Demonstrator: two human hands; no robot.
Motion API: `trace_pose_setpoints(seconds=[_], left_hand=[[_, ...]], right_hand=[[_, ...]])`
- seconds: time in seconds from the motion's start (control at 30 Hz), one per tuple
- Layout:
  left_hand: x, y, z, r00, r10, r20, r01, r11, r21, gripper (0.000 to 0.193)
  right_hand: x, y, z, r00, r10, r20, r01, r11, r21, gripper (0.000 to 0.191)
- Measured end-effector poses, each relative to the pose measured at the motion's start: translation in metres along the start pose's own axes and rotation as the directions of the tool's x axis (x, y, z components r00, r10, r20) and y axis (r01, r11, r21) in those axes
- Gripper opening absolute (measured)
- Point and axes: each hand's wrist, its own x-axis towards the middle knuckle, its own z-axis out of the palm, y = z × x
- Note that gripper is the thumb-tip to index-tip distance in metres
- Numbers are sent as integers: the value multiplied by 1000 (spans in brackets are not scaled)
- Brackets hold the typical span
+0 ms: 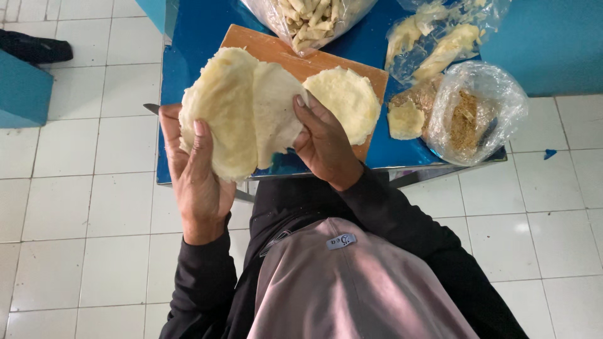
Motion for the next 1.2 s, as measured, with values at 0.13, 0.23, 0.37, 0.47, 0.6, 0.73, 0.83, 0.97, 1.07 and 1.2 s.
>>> trace_pose_setpoints(seconds=[0.13, 0.23, 0.37, 0.47, 0.6, 0.73, 0.83, 0.97, 1.07, 1.2], left_hand=[[2, 5, -3, 1000, -22, 11, 22, 1000, -22, 17], [7, 9, -9, 998, -63, 16, 64, 991, -116, 18], [15, 8, -18, 990, -138, 4, 135, 964, -230, 19], [18, 7, -23, 978, -207, -21, 186, 916, -354, 33], [19, 9, -29, 977, -211, -36, 186, 918, -351, 46], [24, 6, -39, 976, -217, -24, 195, 918, -345, 49], [30, -2, -49, 975, -221, -27, 194, 902, -385, 50], [36, -25, -58, 980, -179, -82, 142, 930, -339, 50], [35, -32, -63, 976, -186, -115, 136, 927, -349, 50], [30, -35, -66, 968, -192, -162, 122, 923, -366, 45]], right_hand=[[-2, -2, -5, 978, 162, -131, -147, 982, 119, 38], [-13, -11, -7, 987, 160, -26, -150, 961, 234, 38], [-28, -23, -14, 974, 176, -141, -137, 958, 251, 41], [-40, -35, -25, 959, 158, -234, -106, 970, 219, 39], [-61, -66, -46, 980, 61, -191, -36, 991, 130, 37], [-70, -119, -57, 935, -127, -332, 114, 992, -60, 28], [-61, -159, -52, 928, -289, -235, 176, 896, -407, 23], [-33, -158, -35, 901, -427, 82, 113, 47, -993, 26], [-23, -109, -27, 980, -167, 110, 88, -134, -987, 34], [-42, -75, -29, 924, -100, 369, 304, -394, -867, 46]])
